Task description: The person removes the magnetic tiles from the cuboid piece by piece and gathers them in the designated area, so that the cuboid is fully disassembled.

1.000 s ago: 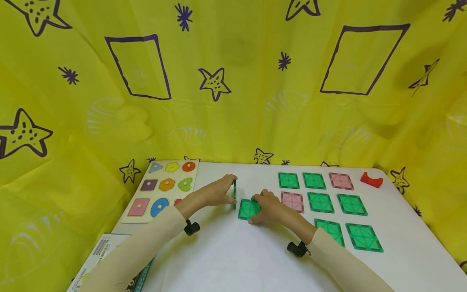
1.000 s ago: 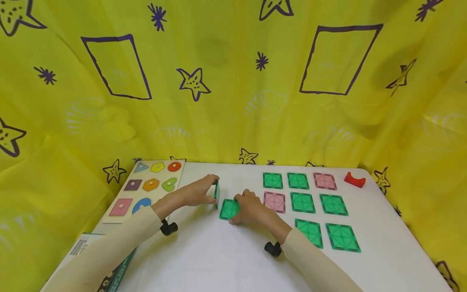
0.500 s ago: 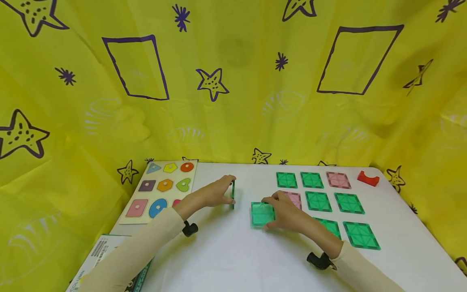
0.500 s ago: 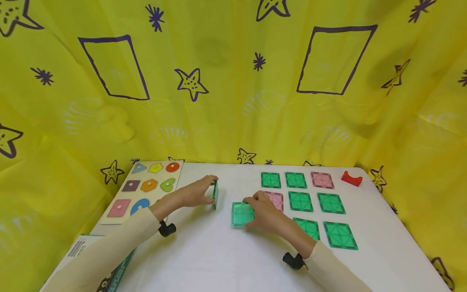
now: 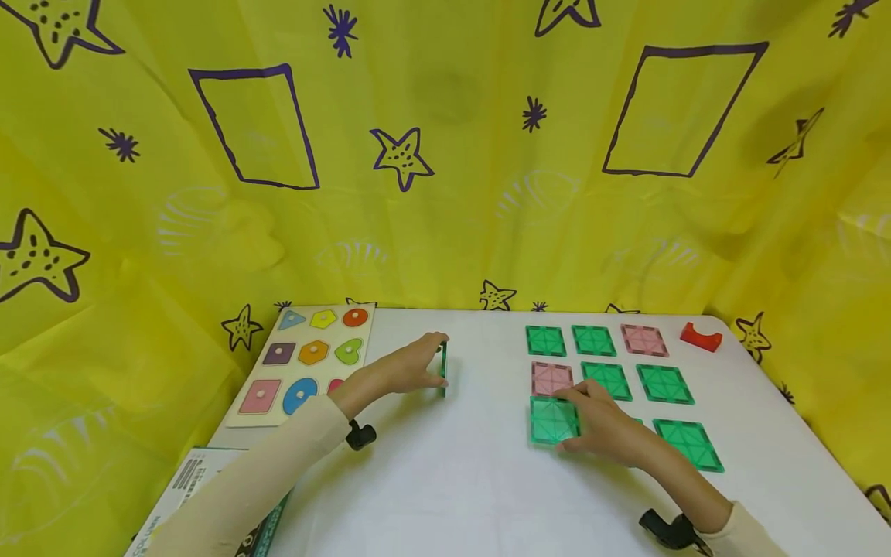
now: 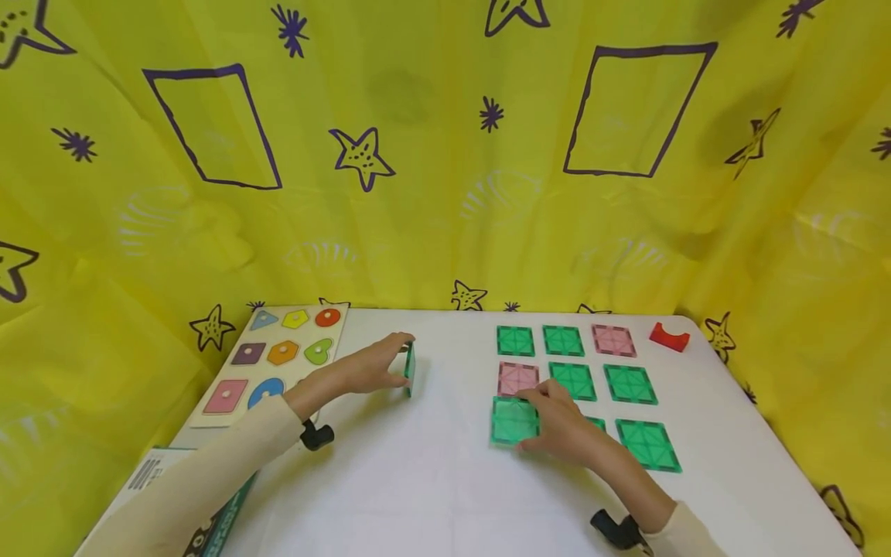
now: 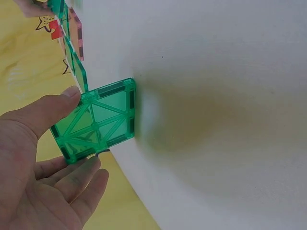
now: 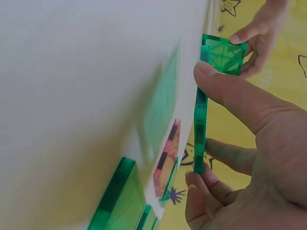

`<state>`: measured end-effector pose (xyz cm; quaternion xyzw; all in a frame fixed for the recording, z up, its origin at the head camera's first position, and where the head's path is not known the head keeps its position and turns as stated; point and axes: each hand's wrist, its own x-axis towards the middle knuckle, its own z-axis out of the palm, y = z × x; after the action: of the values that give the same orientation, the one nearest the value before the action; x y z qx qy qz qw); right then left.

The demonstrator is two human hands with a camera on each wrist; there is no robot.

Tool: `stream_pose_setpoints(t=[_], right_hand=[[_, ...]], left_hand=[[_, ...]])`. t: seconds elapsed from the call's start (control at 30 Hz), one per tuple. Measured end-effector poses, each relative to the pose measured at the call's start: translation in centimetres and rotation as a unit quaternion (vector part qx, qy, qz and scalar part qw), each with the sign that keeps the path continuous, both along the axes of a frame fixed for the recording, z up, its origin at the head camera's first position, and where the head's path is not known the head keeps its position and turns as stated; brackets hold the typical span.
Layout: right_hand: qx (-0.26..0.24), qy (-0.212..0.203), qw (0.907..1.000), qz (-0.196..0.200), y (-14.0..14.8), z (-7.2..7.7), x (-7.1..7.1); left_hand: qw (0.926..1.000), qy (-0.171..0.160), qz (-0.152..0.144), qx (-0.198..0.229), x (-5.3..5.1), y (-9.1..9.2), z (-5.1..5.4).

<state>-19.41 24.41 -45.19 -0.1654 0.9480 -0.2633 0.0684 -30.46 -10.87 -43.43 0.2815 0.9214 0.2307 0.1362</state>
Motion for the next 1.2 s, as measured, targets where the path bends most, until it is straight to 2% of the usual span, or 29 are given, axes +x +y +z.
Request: stream_pose_setpoints(t=[0.33, 0.7, 0.93, 1.2], right_hand=[[0.012, -0.004, 0.9996, -0.026, 0.8, -0.7, 1.1], [0.048, -0.013, 0.9985, -0.024, 0.4, -1.5, 0.8], [0.066, -0.015, 0.9975, -0.019, 0.0, -0.9, 0.8], [0.053, 0.003, 0.9986, -0.004, -1.7, 0.0, -0.3]], left_hand=[[1.0, -0.001, 0.006, -0.004, 0.1, -0.2, 0.1], [0.9999, 0.004, -0.001, -0.014, 0.1, -0.3, 0.1], [1.0, 0.002, -0.001, -0.006, 0.2, -0.5, 0.3], [0.9999, 0.007, -0.007, -0.013, 0.1, -0.4, 0.3]])
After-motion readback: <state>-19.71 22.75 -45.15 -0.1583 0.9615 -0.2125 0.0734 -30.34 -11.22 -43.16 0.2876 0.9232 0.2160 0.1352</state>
